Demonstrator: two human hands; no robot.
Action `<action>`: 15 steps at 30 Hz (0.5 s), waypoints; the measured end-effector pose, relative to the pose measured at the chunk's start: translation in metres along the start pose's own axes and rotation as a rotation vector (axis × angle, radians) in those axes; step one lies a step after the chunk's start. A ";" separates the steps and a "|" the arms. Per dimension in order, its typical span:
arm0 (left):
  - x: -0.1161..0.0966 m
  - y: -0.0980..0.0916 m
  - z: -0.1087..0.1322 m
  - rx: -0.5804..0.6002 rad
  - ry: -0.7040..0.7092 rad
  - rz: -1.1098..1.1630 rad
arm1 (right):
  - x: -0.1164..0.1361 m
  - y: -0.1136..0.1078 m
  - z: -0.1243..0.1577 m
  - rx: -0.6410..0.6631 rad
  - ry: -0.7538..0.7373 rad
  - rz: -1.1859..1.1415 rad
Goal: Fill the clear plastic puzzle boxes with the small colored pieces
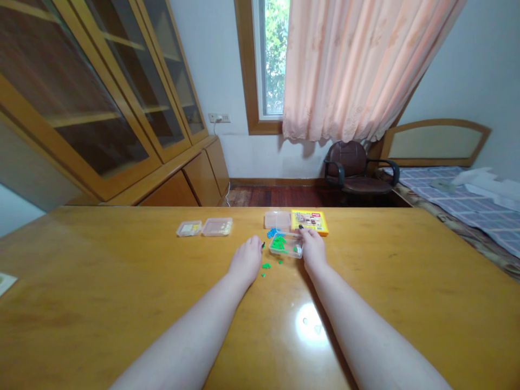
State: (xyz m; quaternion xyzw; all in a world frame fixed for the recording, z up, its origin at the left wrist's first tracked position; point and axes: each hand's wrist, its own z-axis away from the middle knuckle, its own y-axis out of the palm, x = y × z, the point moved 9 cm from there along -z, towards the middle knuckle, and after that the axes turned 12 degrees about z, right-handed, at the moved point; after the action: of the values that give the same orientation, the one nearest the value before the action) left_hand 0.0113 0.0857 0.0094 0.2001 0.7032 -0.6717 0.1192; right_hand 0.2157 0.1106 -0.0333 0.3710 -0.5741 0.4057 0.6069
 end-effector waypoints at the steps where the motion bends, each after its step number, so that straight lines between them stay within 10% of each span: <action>1: -0.001 -0.007 0.001 -0.052 0.011 0.057 | 0.002 0.002 0.001 0.016 -0.012 0.030; 9: -0.038 -0.024 0.016 -0.122 0.443 0.387 | 0.012 0.015 0.009 0.124 -0.067 0.075; 15: -0.023 -0.031 0.012 -0.204 0.336 0.400 | 0.000 -0.006 -0.001 -0.082 0.058 -0.151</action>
State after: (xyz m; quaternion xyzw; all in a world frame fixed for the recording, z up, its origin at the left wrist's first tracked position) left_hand 0.0167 0.0707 0.0463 0.4303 0.7237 -0.5180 0.1508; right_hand 0.2214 0.1090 -0.0336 0.3762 -0.5429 0.3454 0.6667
